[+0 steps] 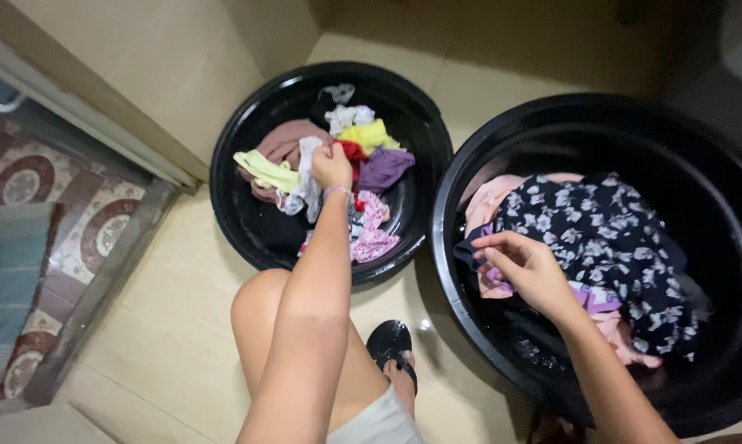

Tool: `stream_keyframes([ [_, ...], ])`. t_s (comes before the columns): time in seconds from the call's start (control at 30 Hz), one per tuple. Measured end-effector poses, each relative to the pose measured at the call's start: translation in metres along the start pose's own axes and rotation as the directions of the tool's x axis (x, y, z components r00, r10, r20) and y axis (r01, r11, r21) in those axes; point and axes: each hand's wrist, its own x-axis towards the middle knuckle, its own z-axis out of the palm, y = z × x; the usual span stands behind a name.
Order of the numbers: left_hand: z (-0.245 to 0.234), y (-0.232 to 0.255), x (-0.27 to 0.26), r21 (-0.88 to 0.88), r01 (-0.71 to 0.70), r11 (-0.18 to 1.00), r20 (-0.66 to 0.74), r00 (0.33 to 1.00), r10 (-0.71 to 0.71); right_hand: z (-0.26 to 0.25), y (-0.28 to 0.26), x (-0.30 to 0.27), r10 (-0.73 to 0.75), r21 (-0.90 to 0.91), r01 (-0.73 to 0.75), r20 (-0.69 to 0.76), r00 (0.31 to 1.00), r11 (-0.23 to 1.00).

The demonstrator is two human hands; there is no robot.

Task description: The person sits on the floor between two basins, rinses a cloth, and then transfers various garments from a basin of soapy water to a basin of clean water. The person handles each item individually, submerging and agitating them in the rinse water.

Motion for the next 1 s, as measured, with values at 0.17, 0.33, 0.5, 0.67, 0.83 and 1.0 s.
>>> stream_keyframes([
  [0.17,-0.045,0.11,0.0,-0.287,-0.004,0.958,0.154,0.987,0.05,-0.006,-0.033,-0.02,-0.138,-0.037,0.136,-0.039,0.99,0.99],
  [0.33,-0.098,0.26,-0.056,-0.547,-0.155,0.823,0.379,0.83,0.409,-0.001,-0.07,-0.041,-0.208,-0.027,0.207,-0.162,0.965,0.978],
  [0.5,-0.148,0.355,-0.151,-0.693,0.42,0.585,0.718,0.477,0.507,-0.011,-0.101,-0.076,-0.654,-0.22,0.616,-0.234,0.72,0.757],
  [0.67,-0.176,0.377,-0.22,-0.417,0.679,0.605,0.847,0.049,0.529,-0.058,-0.074,-0.107,-0.557,-0.603,0.364,-0.165,0.814,0.709],
  [0.83,-0.17,0.363,-0.252,-0.733,0.357,0.579,0.617,-0.008,0.787,-0.122,-0.07,-0.124,-0.479,-0.637,0.199,-0.302,0.824,0.745],
  [1.0,-0.157,0.346,-0.291,-0.768,-0.362,0.528,0.547,0.059,0.835,-0.159,-0.084,-0.149,-0.542,-0.726,0.144,-0.35,0.764,0.672],
])
